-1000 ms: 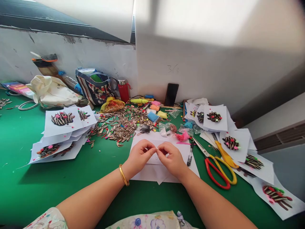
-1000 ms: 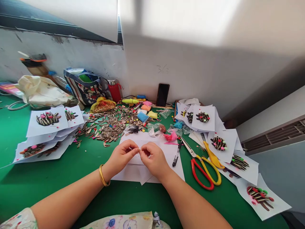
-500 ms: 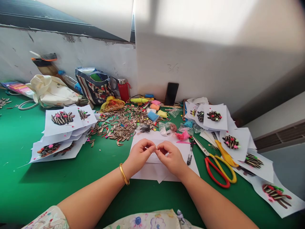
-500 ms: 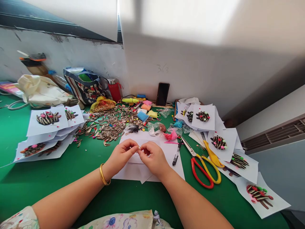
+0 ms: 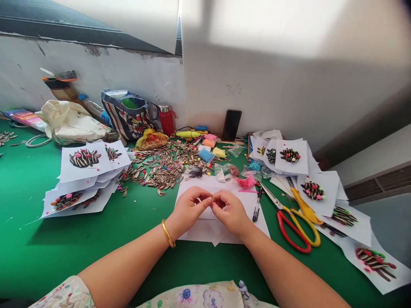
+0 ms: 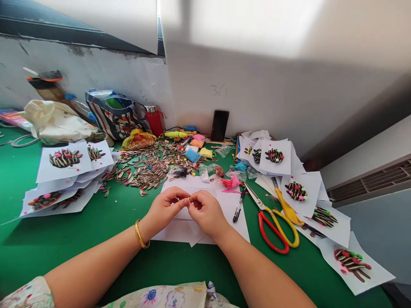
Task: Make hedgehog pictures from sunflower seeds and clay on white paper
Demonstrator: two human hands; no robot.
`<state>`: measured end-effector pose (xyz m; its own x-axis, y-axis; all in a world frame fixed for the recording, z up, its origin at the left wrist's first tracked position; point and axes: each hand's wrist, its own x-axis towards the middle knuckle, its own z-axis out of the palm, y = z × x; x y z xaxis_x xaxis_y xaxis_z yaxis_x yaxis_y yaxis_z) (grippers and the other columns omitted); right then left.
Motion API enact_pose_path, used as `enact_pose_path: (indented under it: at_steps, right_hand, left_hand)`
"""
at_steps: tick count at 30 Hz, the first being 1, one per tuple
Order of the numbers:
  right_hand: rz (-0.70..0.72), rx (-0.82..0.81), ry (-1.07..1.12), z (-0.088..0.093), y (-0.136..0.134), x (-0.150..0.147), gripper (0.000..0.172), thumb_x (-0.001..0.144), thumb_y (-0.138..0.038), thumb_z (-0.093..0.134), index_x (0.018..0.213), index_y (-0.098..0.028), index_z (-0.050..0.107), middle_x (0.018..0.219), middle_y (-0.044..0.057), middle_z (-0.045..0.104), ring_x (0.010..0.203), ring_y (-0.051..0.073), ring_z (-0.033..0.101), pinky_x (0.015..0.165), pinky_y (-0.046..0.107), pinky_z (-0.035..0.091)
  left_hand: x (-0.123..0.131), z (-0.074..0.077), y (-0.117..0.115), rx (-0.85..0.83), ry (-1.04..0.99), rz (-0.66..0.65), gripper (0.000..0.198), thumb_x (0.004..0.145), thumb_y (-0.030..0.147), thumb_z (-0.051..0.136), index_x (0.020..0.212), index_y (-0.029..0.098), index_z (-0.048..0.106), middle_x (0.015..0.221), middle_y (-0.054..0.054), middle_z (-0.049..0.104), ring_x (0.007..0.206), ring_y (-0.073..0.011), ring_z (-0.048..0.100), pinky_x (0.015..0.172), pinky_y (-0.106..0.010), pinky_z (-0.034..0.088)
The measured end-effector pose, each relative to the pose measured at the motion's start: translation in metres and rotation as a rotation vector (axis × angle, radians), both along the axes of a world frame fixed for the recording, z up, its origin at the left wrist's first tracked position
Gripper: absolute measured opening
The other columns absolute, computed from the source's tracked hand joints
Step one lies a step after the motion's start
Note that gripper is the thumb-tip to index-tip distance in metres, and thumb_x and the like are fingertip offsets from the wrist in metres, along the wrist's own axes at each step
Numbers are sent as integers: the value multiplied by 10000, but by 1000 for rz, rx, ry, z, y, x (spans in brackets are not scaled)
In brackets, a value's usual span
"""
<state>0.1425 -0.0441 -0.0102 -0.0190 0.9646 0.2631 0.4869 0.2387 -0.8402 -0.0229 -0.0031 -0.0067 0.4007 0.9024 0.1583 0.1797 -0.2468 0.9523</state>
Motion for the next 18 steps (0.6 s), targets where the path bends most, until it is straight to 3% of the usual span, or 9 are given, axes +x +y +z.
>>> enact_pose_path:
  at_steps: [2,6,12,18]
  right_hand:
    - [-1,0,-8,-1,0,-1,63,841,-238,608,792,-213,640,714,-3,574,669,148,526,589,261,417]
    - [29,-9,-15,-1,0,0,86,863,-288,621,856,-222,675,734,6,593,681,155,532,606,269,428]
    - [40,-5,2,-2,0,1,141,895,-298,583,815,-219,669,749,20,616,721,169,553,634,280,440]
    - [48,-27,-19,-2,3,9,153,889,-303,599,974,-229,703,822,33,659,760,179,584,673,300,461]
  left_hand:
    - [0,2,0,66,36,18,154,836,342,648,791,195,661,815,-29,639,774,-160,582,694,-280,478]
    - [0,4,1,55,9,32,159,848,326,626,771,188,635,799,-20,612,751,-150,564,691,-274,468]
    - [0,0,0,-103,-100,24,265,851,376,629,1041,192,644,988,-52,651,883,-173,607,778,-299,497]
    - [-2,5,4,-167,-114,22,232,841,399,645,833,167,640,841,-33,641,796,-154,584,742,-284,482]
